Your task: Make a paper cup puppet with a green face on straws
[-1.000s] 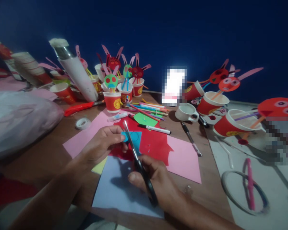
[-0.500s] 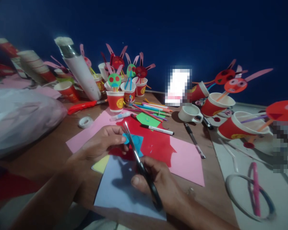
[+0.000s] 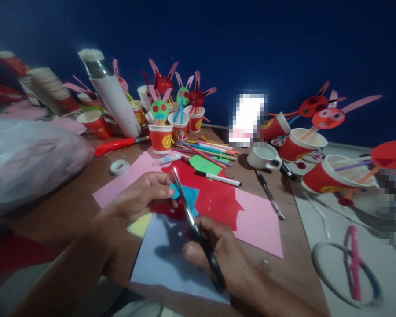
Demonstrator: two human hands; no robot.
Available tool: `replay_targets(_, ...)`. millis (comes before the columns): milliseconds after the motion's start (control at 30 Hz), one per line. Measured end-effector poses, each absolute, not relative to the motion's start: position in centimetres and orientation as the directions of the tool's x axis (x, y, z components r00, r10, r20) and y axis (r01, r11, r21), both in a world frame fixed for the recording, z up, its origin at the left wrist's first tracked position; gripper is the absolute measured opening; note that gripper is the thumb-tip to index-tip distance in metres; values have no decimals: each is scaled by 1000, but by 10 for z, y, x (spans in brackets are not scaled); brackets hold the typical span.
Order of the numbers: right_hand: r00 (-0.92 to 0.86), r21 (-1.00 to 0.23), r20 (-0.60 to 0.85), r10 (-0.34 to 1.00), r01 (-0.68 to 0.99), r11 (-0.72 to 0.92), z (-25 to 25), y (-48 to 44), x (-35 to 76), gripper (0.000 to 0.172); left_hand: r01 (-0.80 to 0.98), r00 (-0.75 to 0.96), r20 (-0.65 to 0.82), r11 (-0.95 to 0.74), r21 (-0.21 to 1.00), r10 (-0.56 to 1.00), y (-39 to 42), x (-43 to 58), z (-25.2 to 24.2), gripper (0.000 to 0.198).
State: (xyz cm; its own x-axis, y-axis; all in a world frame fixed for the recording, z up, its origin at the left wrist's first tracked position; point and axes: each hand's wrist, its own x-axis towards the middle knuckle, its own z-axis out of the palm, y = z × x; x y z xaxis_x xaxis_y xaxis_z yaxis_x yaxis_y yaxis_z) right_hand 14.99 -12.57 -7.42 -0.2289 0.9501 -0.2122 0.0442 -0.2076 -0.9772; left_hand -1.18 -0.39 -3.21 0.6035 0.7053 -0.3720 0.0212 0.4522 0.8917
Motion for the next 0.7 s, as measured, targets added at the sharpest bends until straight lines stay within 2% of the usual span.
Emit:
replay_targets(367, -238, -980, -197, 951, 28, -196, -68, -126, 147, 36, 23, 652, -295, 371, 928, 698, 0, -14, -39, 11)
replay_targets(700, -240, -977, -193, 952, -46, -209, -66, -123, 146, 28, 58, 641, -321, 373, 926, 698, 1, -16, -40, 10)
